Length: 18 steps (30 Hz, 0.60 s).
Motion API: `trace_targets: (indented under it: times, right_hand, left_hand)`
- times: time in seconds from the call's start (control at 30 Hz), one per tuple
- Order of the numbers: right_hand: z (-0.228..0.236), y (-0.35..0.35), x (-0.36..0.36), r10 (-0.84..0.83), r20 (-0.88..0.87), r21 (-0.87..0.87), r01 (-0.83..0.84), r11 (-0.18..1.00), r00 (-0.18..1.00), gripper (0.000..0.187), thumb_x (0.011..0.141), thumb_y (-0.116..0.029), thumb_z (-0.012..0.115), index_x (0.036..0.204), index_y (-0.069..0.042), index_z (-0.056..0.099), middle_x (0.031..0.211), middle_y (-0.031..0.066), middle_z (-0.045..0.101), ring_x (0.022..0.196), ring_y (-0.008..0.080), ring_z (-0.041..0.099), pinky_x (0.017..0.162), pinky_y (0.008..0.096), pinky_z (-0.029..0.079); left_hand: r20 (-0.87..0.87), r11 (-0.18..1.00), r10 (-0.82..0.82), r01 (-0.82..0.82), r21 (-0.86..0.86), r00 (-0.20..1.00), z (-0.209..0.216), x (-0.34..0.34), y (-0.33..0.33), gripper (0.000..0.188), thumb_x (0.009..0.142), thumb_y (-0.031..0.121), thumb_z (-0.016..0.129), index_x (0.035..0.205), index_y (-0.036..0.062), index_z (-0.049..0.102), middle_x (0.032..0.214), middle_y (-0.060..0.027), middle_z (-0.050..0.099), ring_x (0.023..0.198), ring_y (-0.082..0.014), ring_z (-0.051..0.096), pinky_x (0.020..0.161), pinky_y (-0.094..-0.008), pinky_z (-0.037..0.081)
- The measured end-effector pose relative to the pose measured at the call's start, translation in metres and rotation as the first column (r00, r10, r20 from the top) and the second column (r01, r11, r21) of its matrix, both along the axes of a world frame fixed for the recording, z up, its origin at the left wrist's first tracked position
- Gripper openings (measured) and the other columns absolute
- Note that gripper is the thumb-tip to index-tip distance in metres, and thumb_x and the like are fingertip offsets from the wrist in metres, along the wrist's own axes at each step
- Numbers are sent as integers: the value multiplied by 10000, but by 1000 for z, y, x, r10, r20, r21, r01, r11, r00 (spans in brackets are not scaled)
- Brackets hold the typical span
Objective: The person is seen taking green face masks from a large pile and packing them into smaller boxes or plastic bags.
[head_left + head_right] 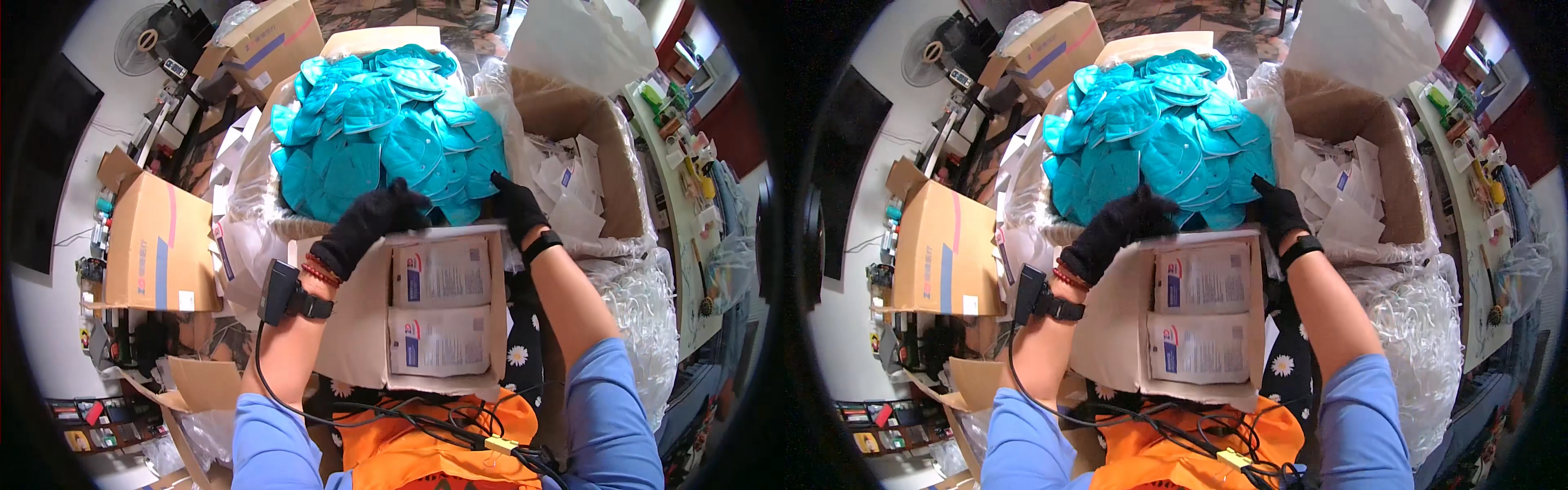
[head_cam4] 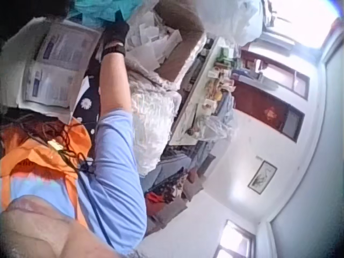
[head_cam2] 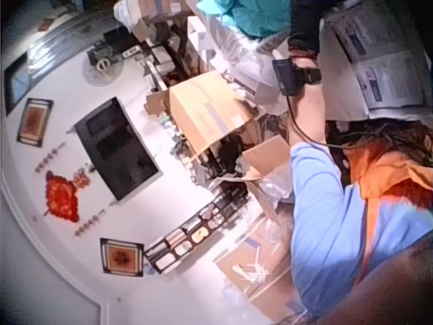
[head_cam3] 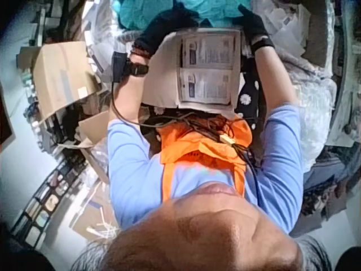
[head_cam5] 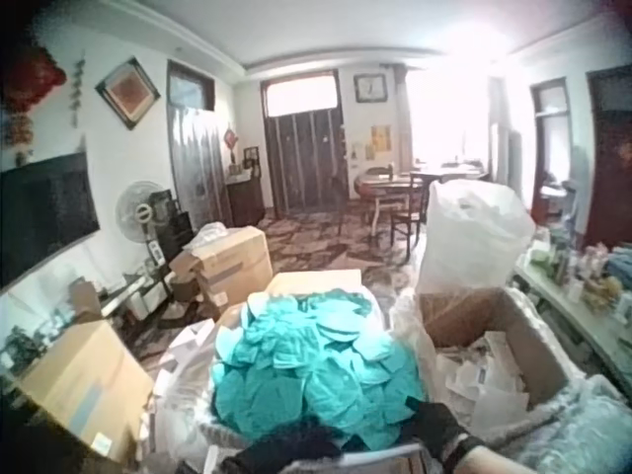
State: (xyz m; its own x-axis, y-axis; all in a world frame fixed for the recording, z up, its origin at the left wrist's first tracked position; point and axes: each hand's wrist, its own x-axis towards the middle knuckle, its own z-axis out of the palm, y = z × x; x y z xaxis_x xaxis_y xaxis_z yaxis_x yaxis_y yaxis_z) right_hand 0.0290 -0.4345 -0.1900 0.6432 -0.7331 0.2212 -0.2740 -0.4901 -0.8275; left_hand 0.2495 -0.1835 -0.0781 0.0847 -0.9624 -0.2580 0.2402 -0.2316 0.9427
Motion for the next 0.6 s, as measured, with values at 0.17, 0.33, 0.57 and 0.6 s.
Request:
trace_targets:
  times: [0.17,0.33,0.57,0.6]
  right_hand:
    - [35,28,61,-245,459,708,-185,682,854,414,854,-101,637,1252,-38,541,1146,88,622,996,236,602,866,348,475]
    - [13,11,89,56,38,-208,-47,977,998,447,892,-118,599,1317,-57,475,1253,97,577,1141,230,550,972,328,433]
    - [-9,-5,85,66,137,-64,-58,996,988,435,910,-148,591,1319,-67,466,1269,87,560,1123,215,555,967,327,443]
    - [-12,-5,86,68,190,3,-70,998,979,434,913,-152,589,1320,-68,464,1271,85,557,1120,213,555,966,327,444]
  left_hand:
    - [873,991,118,-1,-134,473,44,-15,-42,527,797,349,732,1200,38,595,1117,-161,649,1067,-308,614,933,-378,474]
    - [934,894,355,308,-325,-44,33,-4,-118,622,787,382,689,1319,117,508,1390,-163,455,1302,-394,389,1075,-488,304]
    - [947,930,-103,310,200,-303,16,-20,-230,732,758,549,642,1368,185,466,1503,-131,311,1377,-462,228,1032,-695,217]
    - [947,943,-173,232,239,-272,8,-19,-241,871,686,617,677,1405,205,411,1513,-131,282,1380,-477,207,1014,-719,211]
